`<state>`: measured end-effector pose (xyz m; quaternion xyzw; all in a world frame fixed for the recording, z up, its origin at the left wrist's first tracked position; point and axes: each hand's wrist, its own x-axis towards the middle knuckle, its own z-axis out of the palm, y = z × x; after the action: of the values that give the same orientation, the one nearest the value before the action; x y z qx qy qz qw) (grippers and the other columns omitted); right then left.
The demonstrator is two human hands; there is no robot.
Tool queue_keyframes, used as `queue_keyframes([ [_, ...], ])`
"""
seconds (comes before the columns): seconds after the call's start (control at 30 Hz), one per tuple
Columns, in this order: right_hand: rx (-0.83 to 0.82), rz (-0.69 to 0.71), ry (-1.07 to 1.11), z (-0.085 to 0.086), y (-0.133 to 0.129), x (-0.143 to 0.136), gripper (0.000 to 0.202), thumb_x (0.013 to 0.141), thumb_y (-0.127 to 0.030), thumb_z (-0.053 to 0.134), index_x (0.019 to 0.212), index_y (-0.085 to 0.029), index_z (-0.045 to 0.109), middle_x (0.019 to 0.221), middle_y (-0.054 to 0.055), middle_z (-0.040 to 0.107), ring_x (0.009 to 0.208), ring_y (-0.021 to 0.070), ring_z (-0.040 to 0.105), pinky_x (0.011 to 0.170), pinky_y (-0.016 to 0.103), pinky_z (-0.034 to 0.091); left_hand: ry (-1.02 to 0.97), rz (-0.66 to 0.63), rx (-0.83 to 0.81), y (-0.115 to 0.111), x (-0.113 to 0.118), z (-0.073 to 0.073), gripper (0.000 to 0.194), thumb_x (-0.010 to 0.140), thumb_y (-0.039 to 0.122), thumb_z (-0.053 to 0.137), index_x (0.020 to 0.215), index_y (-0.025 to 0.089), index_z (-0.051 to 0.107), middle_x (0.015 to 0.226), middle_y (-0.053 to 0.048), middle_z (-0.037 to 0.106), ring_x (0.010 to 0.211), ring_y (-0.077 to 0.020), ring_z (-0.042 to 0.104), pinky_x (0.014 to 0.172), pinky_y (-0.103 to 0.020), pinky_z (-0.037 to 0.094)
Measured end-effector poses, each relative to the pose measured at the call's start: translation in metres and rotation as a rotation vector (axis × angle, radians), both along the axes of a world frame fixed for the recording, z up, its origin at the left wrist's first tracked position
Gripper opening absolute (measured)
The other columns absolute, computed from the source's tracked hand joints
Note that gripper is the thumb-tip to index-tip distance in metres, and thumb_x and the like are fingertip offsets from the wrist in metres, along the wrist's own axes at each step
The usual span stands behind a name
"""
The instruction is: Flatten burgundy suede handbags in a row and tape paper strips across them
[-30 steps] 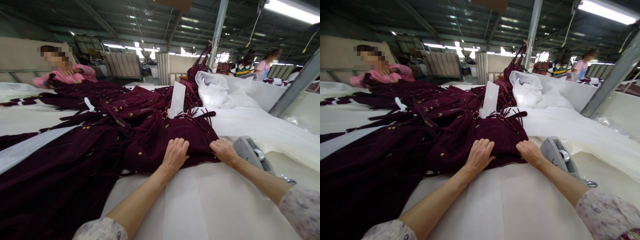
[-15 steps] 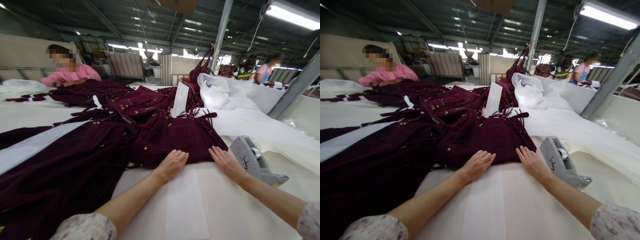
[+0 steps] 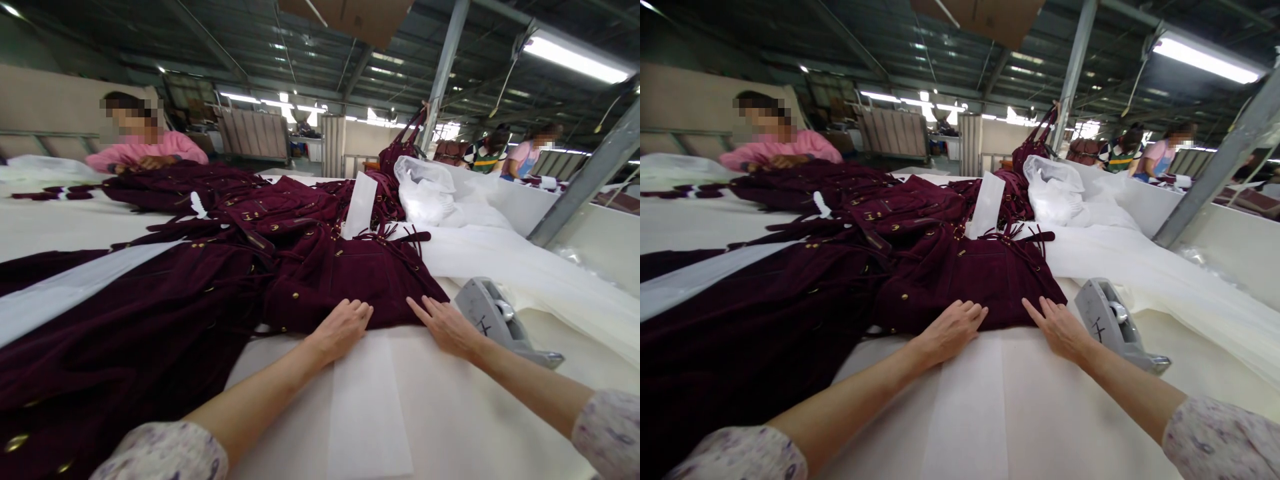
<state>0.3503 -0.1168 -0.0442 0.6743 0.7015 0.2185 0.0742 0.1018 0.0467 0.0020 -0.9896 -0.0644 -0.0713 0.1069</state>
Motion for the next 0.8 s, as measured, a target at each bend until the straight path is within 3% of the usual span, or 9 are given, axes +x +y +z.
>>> queue_keyframes([
  [0.13, -0.006, -0.02, 0.01, 0.0, 0.004, -0.001, 0.086, 0.072, -0.004, 0.047, 0.151, -0.015, 0.018, 0.137, 0.023, 0.047, 0.121, 0.0321, 0.051, 0.092, 0.042, 0.047, 0.003, 0.245, -0.146, -0.011, 0.032, 0.015, 0.032, 0.092, 0.038, 0.049, 0.083, 0.014, 0.067, 0.083, -0.011, 0.063, 0.081, -0.0235, 0.06, 0.069, -0.033, 0.042],
  [0.23, -0.005, -0.018, 0.041, -0.004, 0.004, -0.001, 0.085, 0.07, -0.004, 0.048, 0.15, -0.015, 0.021, 0.139, 0.023, 0.045, 0.125, 0.0318, 0.048, 0.092, 0.041, 0.048, -0.042, 0.333, -0.159, -0.021, 0.064, 0.02, 0.025, 0.093, 0.027, 0.047, 0.089, 0.013, 0.067, 0.089, -0.013, 0.065, 0.085, -0.0247, 0.062, 0.069, -0.034, 0.045],
  [0.3, -0.013, -0.011, 0.081, -0.006, 0.003, 0.0, 0.084, 0.07, -0.006, 0.049, 0.149, -0.014, 0.024, 0.141, 0.023, 0.043, 0.127, 0.0324, 0.045, 0.094, 0.042, 0.047, -0.087, 0.227, -0.156, -0.023, 0.078, 0.015, 0.025, 0.093, 0.026, 0.045, 0.109, 0.017, 0.062, 0.111, -0.012, 0.063, 0.103, -0.0231, 0.059, 0.08, -0.033, 0.046],
  [0.43, -0.085, -0.002, 0.234, 0.006, 0.005, 0.003, 0.075, 0.068, -0.009, 0.05, 0.142, -0.008, 0.039, 0.142, 0.024, 0.041, 0.129, 0.0324, 0.043, 0.099, 0.042, 0.044, -0.138, -0.122, -0.197, -0.016, 0.083, -0.017, 0.053, 0.094, 0.041, 0.046, 0.142, 0.023, 0.033, 0.147, -0.006, 0.04, 0.133, -0.0181, 0.039, 0.106, -0.032, 0.033],
  [0.5, -0.145, -0.038, 0.372, 0.026, 0.012, 0.008, 0.061, 0.071, -0.011, 0.049, 0.133, -0.012, 0.052, 0.134, 0.018, 0.053, 0.123, 0.0266, 0.051, 0.099, 0.036, 0.044, -0.145, -0.148, -0.203, -0.011, 0.081, -0.033, 0.059, 0.094, 0.042, 0.045, 0.146, 0.024, 0.026, 0.151, -0.005, 0.034, 0.136, -0.0175, 0.035, 0.109, -0.033, 0.03],
  [0.6, -0.126, -0.241, 0.497, 0.057, 0.032, 0.019, 0.036, 0.086, -0.017, 0.04, 0.111, -0.021, 0.066, 0.107, 0.007, 0.069, 0.1, 0.0178, 0.064, 0.089, 0.028, 0.047, -0.152, -0.141, -0.197, -0.008, 0.08, -0.043, 0.052, 0.095, 0.039, 0.044, 0.143, 0.027, 0.032, 0.15, -0.003, 0.037, 0.136, -0.0161, 0.036, 0.109, -0.033, 0.03],
  [0.7, 0.0, -0.47, 0.442, 0.071, 0.057, 0.025, 0.035, 0.093, -0.03, 0.036, 0.109, -0.015, 0.064, 0.102, 0.015, 0.068, 0.094, 0.023, 0.065, 0.084, 0.035, 0.047, -0.165, -0.144, -0.203, -0.008, 0.081, -0.043, 0.047, 0.095, 0.039, 0.044, 0.14, 0.029, 0.037, 0.148, -0.002, 0.04, 0.135, -0.0155, 0.037, 0.109, -0.032, 0.031],
  [0.8, 0.006, -0.601, 0.414, 0.069, 0.083, 0.028, 0.039, 0.084, -0.042, 0.056, 0.102, -0.009, 0.066, 0.1, 0.025, 0.066, 0.093, 0.0312, 0.065, 0.078, 0.041, 0.048, -0.168, -0.137, -0.215, -0.01, 0.081, -0.04, 0.044, 0.095, 0.037, 0.044, 0.138, 0.029, 0.039, 0.147, -0.001, 0.042, 0.135, -0.0155, 0.038, 0.11, -0.033, 0.029],
])
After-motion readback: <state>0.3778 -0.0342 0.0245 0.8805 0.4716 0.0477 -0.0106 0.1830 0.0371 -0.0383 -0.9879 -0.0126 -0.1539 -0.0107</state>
